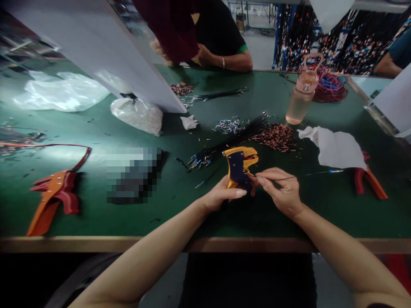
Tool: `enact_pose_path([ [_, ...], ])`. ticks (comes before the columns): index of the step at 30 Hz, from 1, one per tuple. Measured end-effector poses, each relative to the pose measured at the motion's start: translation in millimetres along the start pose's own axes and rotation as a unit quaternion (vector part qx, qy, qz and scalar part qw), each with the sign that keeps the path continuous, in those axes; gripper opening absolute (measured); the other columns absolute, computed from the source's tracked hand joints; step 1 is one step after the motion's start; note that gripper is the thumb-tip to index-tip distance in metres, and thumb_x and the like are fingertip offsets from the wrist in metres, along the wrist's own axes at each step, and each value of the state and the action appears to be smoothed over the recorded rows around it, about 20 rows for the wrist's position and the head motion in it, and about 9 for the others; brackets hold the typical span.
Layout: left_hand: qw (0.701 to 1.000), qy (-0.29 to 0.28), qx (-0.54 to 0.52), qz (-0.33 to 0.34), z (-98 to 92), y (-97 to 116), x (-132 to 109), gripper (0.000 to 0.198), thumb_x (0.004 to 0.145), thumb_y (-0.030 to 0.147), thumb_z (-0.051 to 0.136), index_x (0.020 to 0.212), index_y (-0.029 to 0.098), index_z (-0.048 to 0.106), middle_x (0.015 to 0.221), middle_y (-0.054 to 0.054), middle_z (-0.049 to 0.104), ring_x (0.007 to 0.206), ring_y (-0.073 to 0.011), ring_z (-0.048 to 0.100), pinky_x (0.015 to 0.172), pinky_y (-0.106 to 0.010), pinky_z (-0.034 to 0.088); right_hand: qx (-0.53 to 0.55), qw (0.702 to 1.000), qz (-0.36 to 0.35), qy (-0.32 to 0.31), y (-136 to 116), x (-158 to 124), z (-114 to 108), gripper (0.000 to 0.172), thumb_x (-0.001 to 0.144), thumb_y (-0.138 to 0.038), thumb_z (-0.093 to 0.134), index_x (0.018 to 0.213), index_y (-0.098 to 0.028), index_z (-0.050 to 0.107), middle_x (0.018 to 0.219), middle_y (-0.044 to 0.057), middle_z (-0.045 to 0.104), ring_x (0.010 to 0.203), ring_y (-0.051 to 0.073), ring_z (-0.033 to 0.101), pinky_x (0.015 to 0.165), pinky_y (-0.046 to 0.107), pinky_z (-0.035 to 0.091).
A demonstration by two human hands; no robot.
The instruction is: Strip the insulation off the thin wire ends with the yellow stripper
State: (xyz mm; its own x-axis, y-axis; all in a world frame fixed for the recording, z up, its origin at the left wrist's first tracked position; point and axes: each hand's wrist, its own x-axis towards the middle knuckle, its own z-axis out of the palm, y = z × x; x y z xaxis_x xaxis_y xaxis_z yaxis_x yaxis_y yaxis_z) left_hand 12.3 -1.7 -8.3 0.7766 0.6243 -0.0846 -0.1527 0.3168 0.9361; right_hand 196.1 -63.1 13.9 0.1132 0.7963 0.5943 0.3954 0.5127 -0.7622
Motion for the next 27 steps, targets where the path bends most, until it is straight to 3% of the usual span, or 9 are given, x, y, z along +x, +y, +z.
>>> enact_pose_path([
  [11, 0.999, 0.027, -0.042, -0.005, 1.9, -0.1, -1.0, 0.044, 0.06, 0.039, 0.086, 0.093, 0.014, 0.072, 0.086, -0.006, 0.072, 0.075, -0.0197, 0.064, 0.081, -0.036, 0.049, 0.009, 1.0, -0.006, -0.005, -0.9, 0.6, -1.3, 0.016, 0.086, -0.013, 0.067, 0.081, -0.022, 0.078, 0.075, 0.004, 0.078, 0.065, 0.017, 0.072, 0.058, 0.029, 0.06],
  [16, 0.997, 0.048, -0.062, -0.006, 3.3, -5.5, -1.3, 0.046, 0.059, 0.041, 0.087, 0.093, 0.014, 0.071, 0.079, -0.003, 0.069, 0.073, -0.0178, 0.063, 0.078, -0.034, 0.049, 0.005, 1.0, 0.004, -0.001, -1.2, 0.2, -1.7, 0.015, 0.085, -0.014, 0.067, 0.08, -0.022, 0.079, 0.074, 0.004, 0.078, 0.064, 0.017, 0.072, 0.058, 0.029, 0.061],
  [27, 0.998, 0.046, 0.043, 0.002, 9.0, 10.9, -5.2, 0.039, 0.069, 0.05, 0.079, 0.068, 0.015, 0.063, 0.059, 0.0, 0.06, 0.056, -0.0127, 0.053, 0.06, -0.029, 0.041, 0.015, 1.0, 0.017, -0.006, -3.8, 0.2, -1.6, 0.015, 0.083, -0.015, 0.067, 0.077, -0.022, 0.078, 0.075, 0.004, 0.079, 0.065, 0.019, 0.073, 0.059, 0.031, 0.061],
])
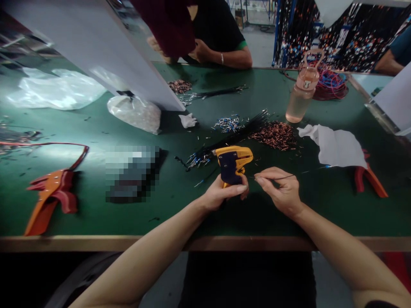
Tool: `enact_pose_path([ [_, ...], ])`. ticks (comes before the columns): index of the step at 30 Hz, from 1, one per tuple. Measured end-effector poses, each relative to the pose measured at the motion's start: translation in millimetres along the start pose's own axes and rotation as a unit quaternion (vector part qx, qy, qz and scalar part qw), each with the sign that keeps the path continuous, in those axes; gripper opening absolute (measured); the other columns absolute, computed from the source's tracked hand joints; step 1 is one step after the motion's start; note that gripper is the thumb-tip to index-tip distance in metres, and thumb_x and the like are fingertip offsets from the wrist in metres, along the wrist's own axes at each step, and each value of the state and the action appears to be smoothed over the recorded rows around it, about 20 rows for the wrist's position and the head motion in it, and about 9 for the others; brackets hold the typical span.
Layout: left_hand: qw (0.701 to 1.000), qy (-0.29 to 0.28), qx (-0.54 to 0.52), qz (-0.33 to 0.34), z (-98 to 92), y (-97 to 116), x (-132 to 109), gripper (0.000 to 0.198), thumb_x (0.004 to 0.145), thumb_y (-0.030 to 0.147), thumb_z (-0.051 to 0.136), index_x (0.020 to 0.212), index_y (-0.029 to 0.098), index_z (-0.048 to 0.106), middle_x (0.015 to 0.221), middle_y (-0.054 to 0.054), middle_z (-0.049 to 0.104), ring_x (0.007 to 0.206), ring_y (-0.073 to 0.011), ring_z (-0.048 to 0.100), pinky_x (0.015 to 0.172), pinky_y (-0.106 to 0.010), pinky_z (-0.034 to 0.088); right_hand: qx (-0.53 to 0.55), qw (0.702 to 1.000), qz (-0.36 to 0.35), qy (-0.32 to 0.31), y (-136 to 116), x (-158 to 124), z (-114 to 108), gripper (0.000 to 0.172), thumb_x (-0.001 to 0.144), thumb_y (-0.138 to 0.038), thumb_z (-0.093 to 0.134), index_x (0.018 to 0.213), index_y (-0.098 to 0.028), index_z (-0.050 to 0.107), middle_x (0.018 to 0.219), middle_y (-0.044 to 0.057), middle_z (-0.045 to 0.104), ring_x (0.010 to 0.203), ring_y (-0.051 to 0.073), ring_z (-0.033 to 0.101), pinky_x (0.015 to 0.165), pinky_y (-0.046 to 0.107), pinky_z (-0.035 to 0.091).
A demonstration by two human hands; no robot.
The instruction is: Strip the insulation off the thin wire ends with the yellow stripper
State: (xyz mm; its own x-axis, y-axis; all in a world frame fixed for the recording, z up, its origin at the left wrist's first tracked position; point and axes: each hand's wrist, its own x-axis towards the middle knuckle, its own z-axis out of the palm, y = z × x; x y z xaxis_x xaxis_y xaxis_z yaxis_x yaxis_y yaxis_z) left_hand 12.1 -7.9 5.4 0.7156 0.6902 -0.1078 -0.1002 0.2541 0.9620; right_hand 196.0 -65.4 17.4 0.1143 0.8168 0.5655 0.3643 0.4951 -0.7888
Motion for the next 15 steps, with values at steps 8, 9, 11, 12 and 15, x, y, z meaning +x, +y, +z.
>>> enact_pose_path([
  [8, 1.0, 0.01, 0.016, -0.006, 3.5, -2.0, -1.7, 0.041, 0.068, 0.052, 0.08, 0.066, 0.015, 0.061, 0.054, 0.001, 0.057, 0.052, -0.0115, 0.051, 0.056, -0.028, 0.039, -0.003, 1.0, 0.004, 0.0, 0.3, -1.2, -0.5, 0.013, 0.085, -0.02, 0.068, 0.077, -0.022, 0.078, 0.074, 0.005, 0.078, 0.065, 0.019, 0.072, 0.058, 0.031, 0.06],
  [9, 1.0, 0.015, 0.019, -0.01, 3.9, -1.6, -1.7, 0.042, 0.068, 0.053, 0.079, 0.064, 0.016, 0.06, 0.053, 0.001, 0.056, 0.051, -0.011, 0.049, 0.054, -0.028, 0.038, -0.005, 1.0, 0.005, 0.0, 0.3, -1.1, -0.4, 0.013, 0.085, -0.021, 0.068, 0.077, -0.022, 0.078, 0.074, 0.005, 0.078, 0.065, 0.019, 0.072, 0.058, 0.032, 0.06],
  [11, 0.999, 0.025, 0.024, -0.016, 4.9, -0.4, -1.8, 0.044, 0.068, 0.053, 0.079, 0.059, 0.016, 0.057, 0.049, 0.002, 0.053, 0.047, -0.0096, 0.046, 0.051, -0.028, 0.035, -0.007, 1.0, 0.004, -0.001, 0.0, -0.9, -0.1, 0.013, 0.085, -0.021, 0.068, 0.077, -0.023, 0.079, 0.074, 0.005, 0.078, 0.064, 0.019, 0.072, 0.058, 0.031, 0.06],
  [12, 0.999, 0.028, 0.028, -0.018, 5.4, 0.2, -2.0, 0.045, 0.068, 0.053, 0.079, 0.058, 0.016, 0.056, 0.048, 0.002, 0.052, 0.045, -0.0091, 0.045, 0.05, -0.028, 0.034, -0.006, 1.0, 0.001, -0.001, -0.2, -0.8, -0.1, 0.013, 0.085, -0.02, 0.068, 0.078, -0.023, 0.079, 0.074, 0.005, 0.078, 0.065, 0.019, 0.072, 0.058, 0.031, 0.06],
  [15, 0.998, 0.038, 0.043, -0.021, 6.2, 0.1, -3.3, 0.046, 0.069, 0.052, 0.078, 0.054, 0.017, 0.053, 0.045, 0.003, 0.049, 0.044, -0.0081, 0.042, 0.049, -0.027, 0.032, -0.001, 1.0, -0.007, -0.002, -1.3, -0.7, 0.1, 0.013, 0.085, -0.018, 0.068, 0.078, -0.023, 0.078, 0.075, 0.004, 0.079, 0.065, 0.019, 0.072, 0.058, 0.031, 0.06],
])
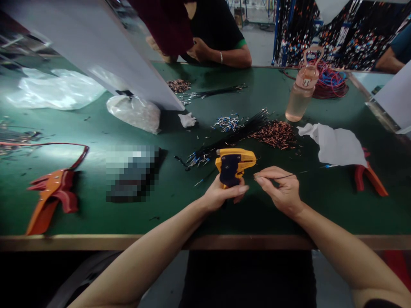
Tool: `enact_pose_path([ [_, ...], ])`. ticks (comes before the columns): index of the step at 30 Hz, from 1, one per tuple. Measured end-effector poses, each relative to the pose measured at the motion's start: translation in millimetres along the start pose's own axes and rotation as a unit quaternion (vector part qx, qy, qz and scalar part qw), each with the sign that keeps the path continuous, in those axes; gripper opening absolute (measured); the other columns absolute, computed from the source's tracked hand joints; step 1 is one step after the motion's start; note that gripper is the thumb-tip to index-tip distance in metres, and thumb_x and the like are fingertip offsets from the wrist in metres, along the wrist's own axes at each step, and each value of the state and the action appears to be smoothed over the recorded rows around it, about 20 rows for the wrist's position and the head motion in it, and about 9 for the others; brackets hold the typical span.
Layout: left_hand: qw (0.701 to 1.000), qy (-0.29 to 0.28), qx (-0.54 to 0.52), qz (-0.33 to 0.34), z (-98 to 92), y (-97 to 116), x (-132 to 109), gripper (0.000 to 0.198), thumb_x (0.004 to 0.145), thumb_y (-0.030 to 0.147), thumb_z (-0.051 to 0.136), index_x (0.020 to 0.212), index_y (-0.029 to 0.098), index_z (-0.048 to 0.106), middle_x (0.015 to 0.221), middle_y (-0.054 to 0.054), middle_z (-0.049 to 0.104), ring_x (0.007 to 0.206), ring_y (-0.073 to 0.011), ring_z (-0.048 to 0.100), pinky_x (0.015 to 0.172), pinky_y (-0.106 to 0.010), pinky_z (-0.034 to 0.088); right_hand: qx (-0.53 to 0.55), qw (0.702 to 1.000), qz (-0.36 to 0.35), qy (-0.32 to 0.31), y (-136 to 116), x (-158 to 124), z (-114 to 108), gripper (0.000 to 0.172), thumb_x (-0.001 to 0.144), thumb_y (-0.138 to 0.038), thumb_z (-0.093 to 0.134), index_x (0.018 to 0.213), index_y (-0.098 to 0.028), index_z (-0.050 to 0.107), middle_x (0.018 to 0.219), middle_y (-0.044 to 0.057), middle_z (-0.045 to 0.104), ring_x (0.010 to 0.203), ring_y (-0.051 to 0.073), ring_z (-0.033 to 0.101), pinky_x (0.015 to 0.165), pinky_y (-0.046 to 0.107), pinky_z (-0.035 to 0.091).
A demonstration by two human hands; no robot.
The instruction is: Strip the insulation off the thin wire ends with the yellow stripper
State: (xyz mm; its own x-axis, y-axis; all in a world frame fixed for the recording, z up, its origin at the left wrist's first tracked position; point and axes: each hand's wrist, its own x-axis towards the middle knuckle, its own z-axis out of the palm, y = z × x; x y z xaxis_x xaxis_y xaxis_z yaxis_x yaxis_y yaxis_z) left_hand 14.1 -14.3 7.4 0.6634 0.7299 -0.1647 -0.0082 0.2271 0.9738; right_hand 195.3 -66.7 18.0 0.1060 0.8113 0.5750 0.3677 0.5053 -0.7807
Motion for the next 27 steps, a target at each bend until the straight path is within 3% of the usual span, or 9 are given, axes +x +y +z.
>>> enact_pose_path([
  [5, 0.999, 0.001, -0.046, 0.004, -2.9, -6.8, 3.5, 0.046, 0.067, 0.051, 0.08, 0.054, 0.017, 0.053, 0.045, 0.004, 0.048, 0.044, -0.0086, 0.043, 0.049, -0.027, 0.034, -0.005, 1.0, 0.019, 0.006, -0.7, -0.5, -0.1, 0.014, 0.085, -0.02, 0.068, 0.076, -0.022, 0.078, 0.074, 0.005, 0.078, 0.065, 0.019, 0.071, 0.058, 0.032, 0.06],
  [11, 0.978, -0.004, -0.21, 0.02, -11.0, -9.4, 13.4, 0.042, 0.058, 0.041, 0.086, 0.084, 0.013, 0.067, 0.07, -0.002, 0.067, 0.065, -0.0157, 0.062, 0.067, -0.031, 0.048, -0.011, 0.997, 0.055, 0.05, 14.4, 0.3, -2.9, 0.013, 0.087, -0.027, 0.069, 0.077, -0.022, 0.076, 0.074, 0.004, 0.076, 0.062, 0.016, 0.068, 0.056, 0.03, 0.057],
  [16, 0.976, -0.005, -0.215, 0.017, -13.7, -10.4, 13.3, 0.04, 0.062, 0.034, 0.083, 0.092, 0.013, 0.07, 0.085, -0.007, 0.073, 0.073, -0.0173, 0.065, 0.075, -0.032, 0.05, -0.016, 0.989, 0.107, 0.099, 31.4, 2.9, -4.9, 0.022, 0.087, -0.039, 0.07, 0.075, -0.021, 0.074, 0.073, 0.004, 0.074, 0.055, 0.014, 0.064, 0.05, 0.026, 0.054],
  [22, 0.98, -0.022, -0.197, 0.025, -13.9, -11.6, 10.9, 0.042, 0.063, 0.034, 0.083, 0.099, 0.015, 0.073, 0.125, -0.014, 0.069, 0.076, -0.0178, 0.068, 0.079, -0.034, 0.051, -0.001, 0.987, 0.143, 0.075, 37.9, 1.1, -1.2, 0.017, 0.082, -0.035, 0.073, 0.076, -0.02, 0.076, 0.074, 0.004, 0.075, 0.055, 0.013, 0.064, 0.05, 0.024, 0.053],
  [24, 0.981, -0.023, -0.192, 0.023, -14.1, -11.0, 10.7, 0.045, 0.062, 0.034, 0.083, 0.103, 0.016, 0.073, 0.125, -0.014, 0.069, 0.076, -0.0182, 0.068, 0.079, -0.035, 0.051, 0.009, 0.986, 0.153, 0.066, 38.4, -0.4, 0.7, 0.018, 0.082, -0.036, 0.073, 0.076, -0.019, 0.076, 0.075, 0.005, 0.076, 0.054, 0.013, 0.064, 0.05, 0.024, 0.053],
  [27, 0.983, -0.027, -0.181, 0.011, -14.6, -11.1, 10.6, 0.052, 0.064, 0.035, 0.083, 0.111, 0.015, 0.072, 0.099, -0.011, 0.075, 0.078, -0.0196, 0.067, 0.079, -0.035, 0.05, 0.015, 0.985, 0.161, 0.058, 39.1, -1.9, 2.3, 0.019, 0.081, -0.038, 0.074, 0.075, -0.02, 0.077, 0.074, 0.005, 0.076, 0.054, 0.013, 0.064, 0.05, 0.024, 0.053],
])
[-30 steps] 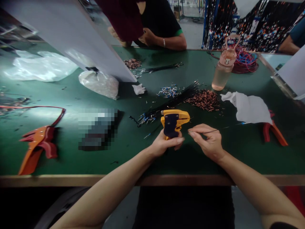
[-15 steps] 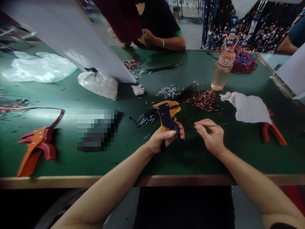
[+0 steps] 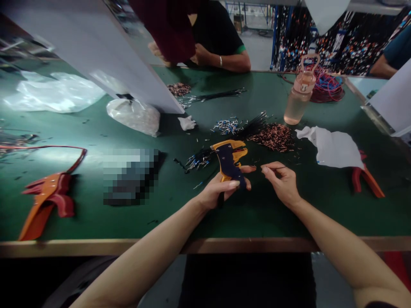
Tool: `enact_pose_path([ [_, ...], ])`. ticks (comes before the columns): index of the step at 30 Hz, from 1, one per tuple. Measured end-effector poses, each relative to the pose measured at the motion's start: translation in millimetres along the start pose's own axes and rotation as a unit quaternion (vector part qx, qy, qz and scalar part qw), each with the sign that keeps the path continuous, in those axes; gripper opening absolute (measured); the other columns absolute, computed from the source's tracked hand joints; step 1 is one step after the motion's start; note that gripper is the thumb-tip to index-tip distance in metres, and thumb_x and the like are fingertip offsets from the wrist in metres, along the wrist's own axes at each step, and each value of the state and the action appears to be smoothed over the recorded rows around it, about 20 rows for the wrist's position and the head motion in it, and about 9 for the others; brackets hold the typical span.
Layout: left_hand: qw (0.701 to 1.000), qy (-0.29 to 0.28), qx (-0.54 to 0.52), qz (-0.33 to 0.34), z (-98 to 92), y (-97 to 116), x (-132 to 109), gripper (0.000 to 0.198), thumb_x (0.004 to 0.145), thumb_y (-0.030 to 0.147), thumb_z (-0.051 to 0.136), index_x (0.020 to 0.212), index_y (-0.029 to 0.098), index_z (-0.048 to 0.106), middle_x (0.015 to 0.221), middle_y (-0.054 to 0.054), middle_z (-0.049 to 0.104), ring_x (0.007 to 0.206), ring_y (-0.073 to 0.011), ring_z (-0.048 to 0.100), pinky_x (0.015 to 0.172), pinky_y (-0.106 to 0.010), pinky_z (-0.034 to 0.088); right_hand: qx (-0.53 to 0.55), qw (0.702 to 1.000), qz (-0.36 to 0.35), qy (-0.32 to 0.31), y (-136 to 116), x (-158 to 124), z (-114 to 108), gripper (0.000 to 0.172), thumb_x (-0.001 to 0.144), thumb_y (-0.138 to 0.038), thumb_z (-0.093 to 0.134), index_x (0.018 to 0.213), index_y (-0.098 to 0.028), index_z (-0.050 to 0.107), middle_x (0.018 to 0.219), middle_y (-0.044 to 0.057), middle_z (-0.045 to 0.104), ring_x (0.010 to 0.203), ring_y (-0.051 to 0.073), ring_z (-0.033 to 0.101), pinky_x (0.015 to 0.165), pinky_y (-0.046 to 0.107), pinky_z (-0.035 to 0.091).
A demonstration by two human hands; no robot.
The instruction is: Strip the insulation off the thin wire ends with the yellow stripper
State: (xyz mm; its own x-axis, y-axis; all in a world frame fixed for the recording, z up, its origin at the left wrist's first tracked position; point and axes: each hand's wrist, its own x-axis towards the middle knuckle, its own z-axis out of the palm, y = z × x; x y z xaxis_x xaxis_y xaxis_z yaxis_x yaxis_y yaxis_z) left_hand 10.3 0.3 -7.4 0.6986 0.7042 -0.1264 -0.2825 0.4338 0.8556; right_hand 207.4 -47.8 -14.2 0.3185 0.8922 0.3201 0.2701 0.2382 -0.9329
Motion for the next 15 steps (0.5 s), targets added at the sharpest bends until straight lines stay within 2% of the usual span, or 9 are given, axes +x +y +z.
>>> enact_pose_path([
  [2, 1.0, 0.004, 0.004, 0.001, 0.0, -0.4, -0.1, 0.054, 0.064, 0.035, 0.082, 0.113, 0.015, 0.071, 0.09, -0.009, 0.075, 0.078, -0.0203, 0.067, 0.079, -0.035, 0.05, -0.002, 1.0, -0.002, -0.001, 0.6, -0.3, 0.0, 0.019, 0.08, -0.038, 0.075, 0.075, -0.02, 0.077, 0.074, 0.005, 0.076, 0.055, 0.013, 0.064, 0.05, 0.024, 0.052],
  [6, 1.0, 0.011, 0.009, 0.008, 0.6, -0.9, 0.1, 0.053, 0.063, 0.035, 0.082, 0.111, 0.015, 0.072, 0.097, -0.01, 0.075, 0.078, -0.0197, 0.066, 0.082, -0.037, 0.049, -0.015, 1.0, -0.01, -0.005, 0.7, -0.3, -0.8, 0.017, 0.079, -0.036, 0.075, 0.073, -0.02, 0.077, 0.072, 0.004, 0.075, 0.057, 0.014, 0.065, 0.051, 0.025, 0.051],
  [10, 1.0, 0.001, 0.016, -0.007, 0.4, -1.0, 0.3, 0.058, 0.064, 0.037, 0.081, 0.116, 0.013, 0.07, 0.081, -0.008, 0.074, 0.077, -0.0209, 0.067, 0.081, -0.036, 0.049, -0.03, 1.0, -0.004, -0.005, 0.6, 0.2, -0.8, 0.017, 0.08, -0.035, 0.074, 0.073, -0.02, 0.077, 0.07, 0.004, 0.074, 0.055, 0.014, 0.064, 0.05, 0.025, 0.051],
  [15, 1.0, 0.006, 0.019, -0.005, 1.0, -0.2, -1.4, 0.055, 0.063, 0.037, 0.082, 0.112, 0.015, 0.071, 0.089, -0.008, 0.075, 0.078, -0.0202, 0.067, 0.082, -0.035, 0.048, -0.038, 0.999, 0.021, 0.006, 1.4, 1.7, -0.1, 0.016, 0.077, -0.034, 0.074, 0.071, -0.019, 0.076, 0.064, 0.003, 0.072, 0.05, 0.013, 0.06, 0.048, 0.024, 0.048],
])
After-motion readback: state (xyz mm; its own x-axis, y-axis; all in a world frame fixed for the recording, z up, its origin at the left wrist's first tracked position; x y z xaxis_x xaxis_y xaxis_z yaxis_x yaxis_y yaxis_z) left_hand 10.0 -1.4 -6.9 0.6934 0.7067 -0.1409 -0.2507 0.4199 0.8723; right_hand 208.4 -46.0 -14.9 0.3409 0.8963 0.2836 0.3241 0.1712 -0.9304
